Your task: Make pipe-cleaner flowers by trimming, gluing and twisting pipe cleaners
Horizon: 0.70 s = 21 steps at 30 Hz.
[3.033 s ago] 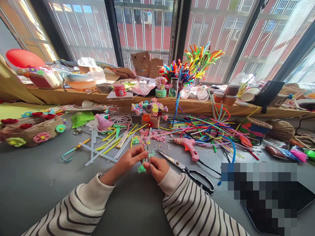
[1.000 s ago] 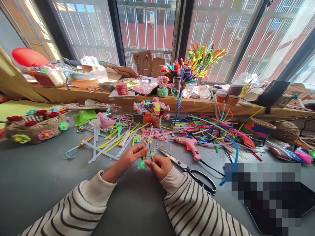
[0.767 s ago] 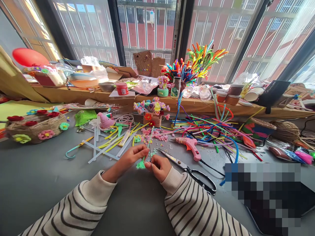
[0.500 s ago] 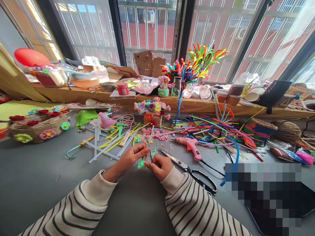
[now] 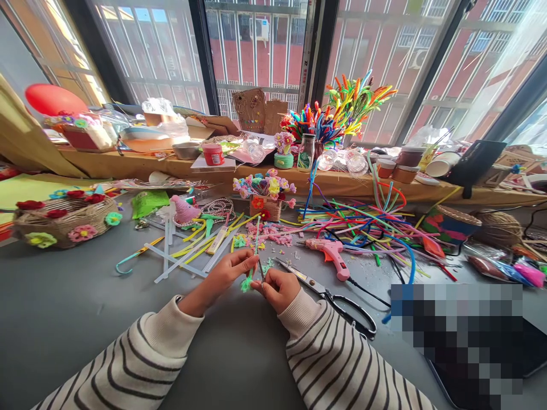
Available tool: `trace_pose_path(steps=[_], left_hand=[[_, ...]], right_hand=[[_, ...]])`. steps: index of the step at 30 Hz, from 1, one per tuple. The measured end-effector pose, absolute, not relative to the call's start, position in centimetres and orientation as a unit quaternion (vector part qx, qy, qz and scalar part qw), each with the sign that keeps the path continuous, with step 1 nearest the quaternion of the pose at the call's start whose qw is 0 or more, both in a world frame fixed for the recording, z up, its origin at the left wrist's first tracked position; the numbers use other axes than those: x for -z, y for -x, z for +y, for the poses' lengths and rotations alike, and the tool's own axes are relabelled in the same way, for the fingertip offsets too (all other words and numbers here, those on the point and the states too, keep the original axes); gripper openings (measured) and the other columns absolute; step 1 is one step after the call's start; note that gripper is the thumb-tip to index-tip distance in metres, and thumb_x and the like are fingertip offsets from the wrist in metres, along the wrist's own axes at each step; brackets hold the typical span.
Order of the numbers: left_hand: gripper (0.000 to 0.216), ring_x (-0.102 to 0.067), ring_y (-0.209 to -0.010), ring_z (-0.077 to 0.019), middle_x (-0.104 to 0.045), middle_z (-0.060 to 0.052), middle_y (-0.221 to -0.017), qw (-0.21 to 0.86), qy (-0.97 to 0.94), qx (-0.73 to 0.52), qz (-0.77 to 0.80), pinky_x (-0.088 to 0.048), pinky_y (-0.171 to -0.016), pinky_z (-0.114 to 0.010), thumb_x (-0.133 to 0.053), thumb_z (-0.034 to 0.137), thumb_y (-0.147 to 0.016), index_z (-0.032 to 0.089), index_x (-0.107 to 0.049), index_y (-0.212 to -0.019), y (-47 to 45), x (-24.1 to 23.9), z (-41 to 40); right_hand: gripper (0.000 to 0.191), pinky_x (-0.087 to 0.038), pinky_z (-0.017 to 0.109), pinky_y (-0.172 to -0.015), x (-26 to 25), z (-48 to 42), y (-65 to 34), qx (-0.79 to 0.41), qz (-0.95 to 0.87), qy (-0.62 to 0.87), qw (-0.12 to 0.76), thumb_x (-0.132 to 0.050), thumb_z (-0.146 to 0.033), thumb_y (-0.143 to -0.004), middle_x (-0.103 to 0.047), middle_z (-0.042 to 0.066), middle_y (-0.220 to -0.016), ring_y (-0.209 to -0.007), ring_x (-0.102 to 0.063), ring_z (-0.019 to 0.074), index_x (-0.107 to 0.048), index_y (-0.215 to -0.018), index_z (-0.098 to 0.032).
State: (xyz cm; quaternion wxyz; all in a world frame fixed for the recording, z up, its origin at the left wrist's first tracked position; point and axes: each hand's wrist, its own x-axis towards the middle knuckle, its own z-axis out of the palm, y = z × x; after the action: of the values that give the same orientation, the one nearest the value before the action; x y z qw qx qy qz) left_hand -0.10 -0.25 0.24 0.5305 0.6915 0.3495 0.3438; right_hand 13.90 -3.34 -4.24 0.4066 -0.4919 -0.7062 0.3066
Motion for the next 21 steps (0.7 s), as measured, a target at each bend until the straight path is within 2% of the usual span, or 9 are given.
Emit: trace_pose_path(steps=[6,13,21], left_hand=[[0.025,-0.035,-0.053,-0.0068,-0.037,0.004,-0.054,0.532,-0.701,-0.334,0.338,-0.03,-0.054,-0.02,-0.042,0.036,-0.071,0.014,-0.043,-0.058,0.02,-0.23,-0.25],[0.026,-0.034,-0.052,-0.0066,-0.036,0.004,-0.054,0.53,-0.7,-0.332,0.346,-0.029,-0.053,-0.02,-0.042,0.036,-0.071,0.014,-0.044,-0.059,0.13,-0.05,-0.17],[0.026,-0.034,-0.052,-0.0065,-0.037,0.004,-0.054,0.524,-0.7,-0.342,0.344,-0.029,-0.053,-0.02,-0.042,0.036,-0.071,0.014,-0.043,-0.058,-0.05,-0.23,-0.24]], right_hand=[[0.042,-0.027,0.019,-0.041,3.79,-3.6,-13.96,-0.351,-0.713,0.46,0.396,-0.035,-0.053,-0.069,-0.038,-0.004,-0.043,-0.042,-0.032,0.0066,-0.033,-0.047,-0.017],[0.038,-0.027,0.019,-0.04,3.73,-3.41,-14.05,-0.295,-0.693,0.505,0.421,-0.047,-0.044,-0.066,-0.035,-0.005,-0.038,-0.04,-0.03,0.006,-0.03,-0.043,-0.018],[0.044,-0.028,0.02,-0.043,3.65,-3.5,-14.06,-0.333,-0.708,0.477,0.4,-0.034,-0.056,-0.068,-0.038,-0.003,-0.044,-0.044,-0.034,0.0076,-0.037,-0.048,-0.017]])
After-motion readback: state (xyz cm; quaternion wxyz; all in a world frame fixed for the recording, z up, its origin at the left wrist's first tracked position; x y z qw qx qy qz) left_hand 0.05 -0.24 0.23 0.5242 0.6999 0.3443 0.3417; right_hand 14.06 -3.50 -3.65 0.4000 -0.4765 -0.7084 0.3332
